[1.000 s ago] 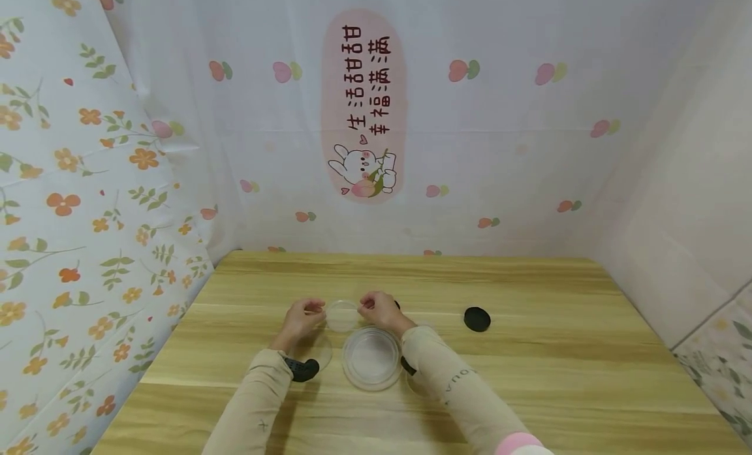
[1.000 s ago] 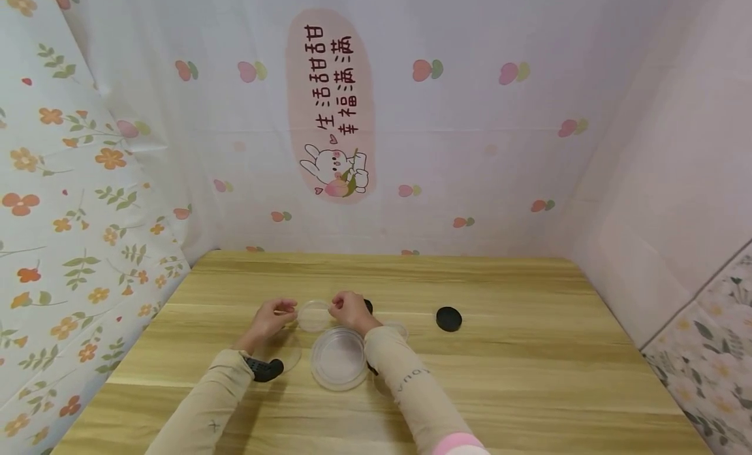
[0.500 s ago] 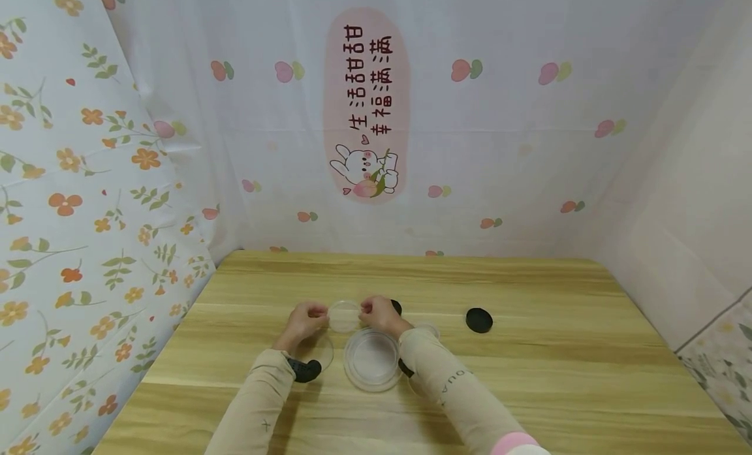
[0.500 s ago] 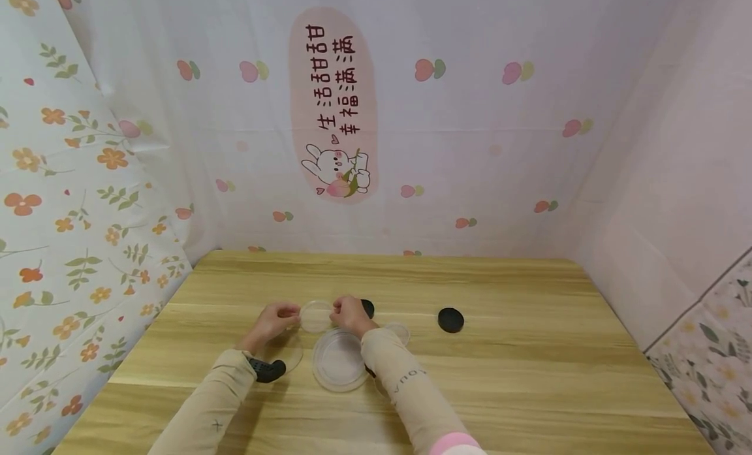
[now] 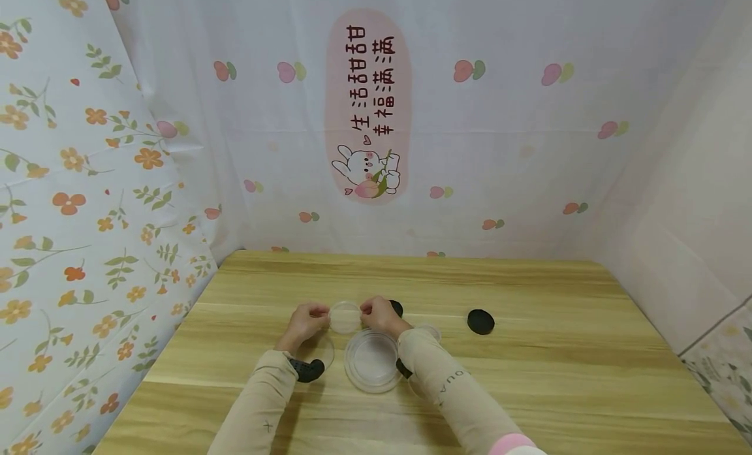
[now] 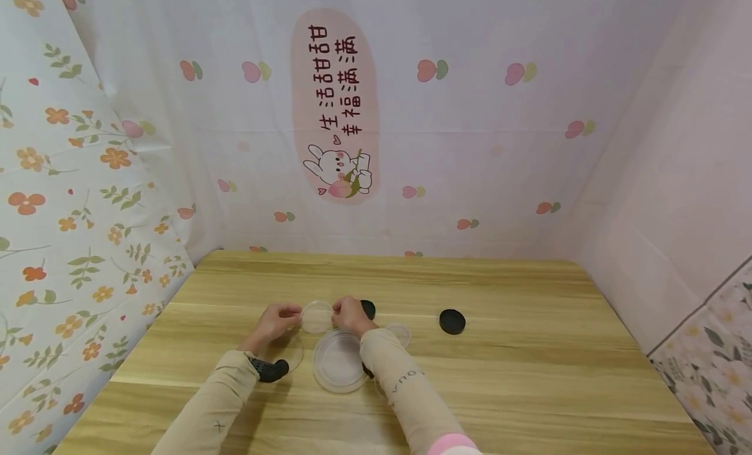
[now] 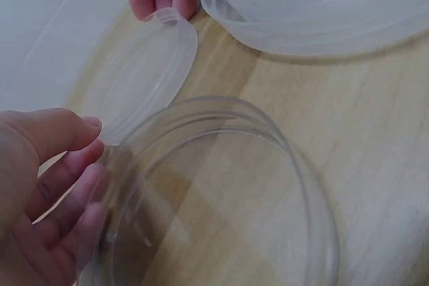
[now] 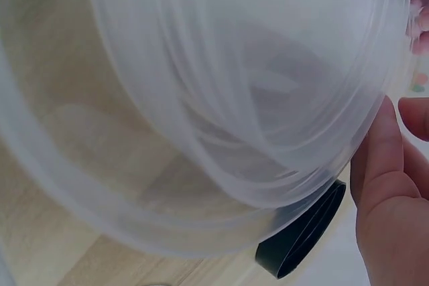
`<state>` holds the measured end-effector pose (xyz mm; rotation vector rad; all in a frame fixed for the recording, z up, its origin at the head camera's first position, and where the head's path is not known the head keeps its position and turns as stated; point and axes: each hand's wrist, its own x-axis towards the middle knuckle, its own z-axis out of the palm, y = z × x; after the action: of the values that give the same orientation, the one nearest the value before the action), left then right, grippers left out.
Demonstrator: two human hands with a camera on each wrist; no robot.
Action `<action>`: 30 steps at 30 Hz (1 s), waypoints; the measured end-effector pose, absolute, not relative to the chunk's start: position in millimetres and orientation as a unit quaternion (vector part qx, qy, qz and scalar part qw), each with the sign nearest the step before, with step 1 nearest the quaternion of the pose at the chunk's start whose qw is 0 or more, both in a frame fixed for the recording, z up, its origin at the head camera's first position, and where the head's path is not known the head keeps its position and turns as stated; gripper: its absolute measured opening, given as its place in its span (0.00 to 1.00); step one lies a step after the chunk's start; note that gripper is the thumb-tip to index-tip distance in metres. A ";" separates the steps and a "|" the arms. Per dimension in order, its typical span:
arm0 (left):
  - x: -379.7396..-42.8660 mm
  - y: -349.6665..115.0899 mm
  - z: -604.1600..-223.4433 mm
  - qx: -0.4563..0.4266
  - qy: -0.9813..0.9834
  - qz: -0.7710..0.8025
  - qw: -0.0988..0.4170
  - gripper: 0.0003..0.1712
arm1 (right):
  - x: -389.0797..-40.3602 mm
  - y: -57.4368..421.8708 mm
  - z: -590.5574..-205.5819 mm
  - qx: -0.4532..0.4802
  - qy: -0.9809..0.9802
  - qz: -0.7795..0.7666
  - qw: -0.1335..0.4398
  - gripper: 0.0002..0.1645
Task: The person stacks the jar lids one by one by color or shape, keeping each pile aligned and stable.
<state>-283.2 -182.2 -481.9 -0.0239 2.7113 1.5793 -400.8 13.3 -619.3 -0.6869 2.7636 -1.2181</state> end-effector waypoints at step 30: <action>-279.0 -150.4 -453.9 0.006 0.803 0.596 -0.004 0.10 | -295.2 28.9 -452.2 -0.110 0.850 -0.515 -0.009 0.07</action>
<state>-279.0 -150.4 -453.9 0.0175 2.5284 1.8778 -295.2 28.9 -452.2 -0.3488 2.6851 -1.6269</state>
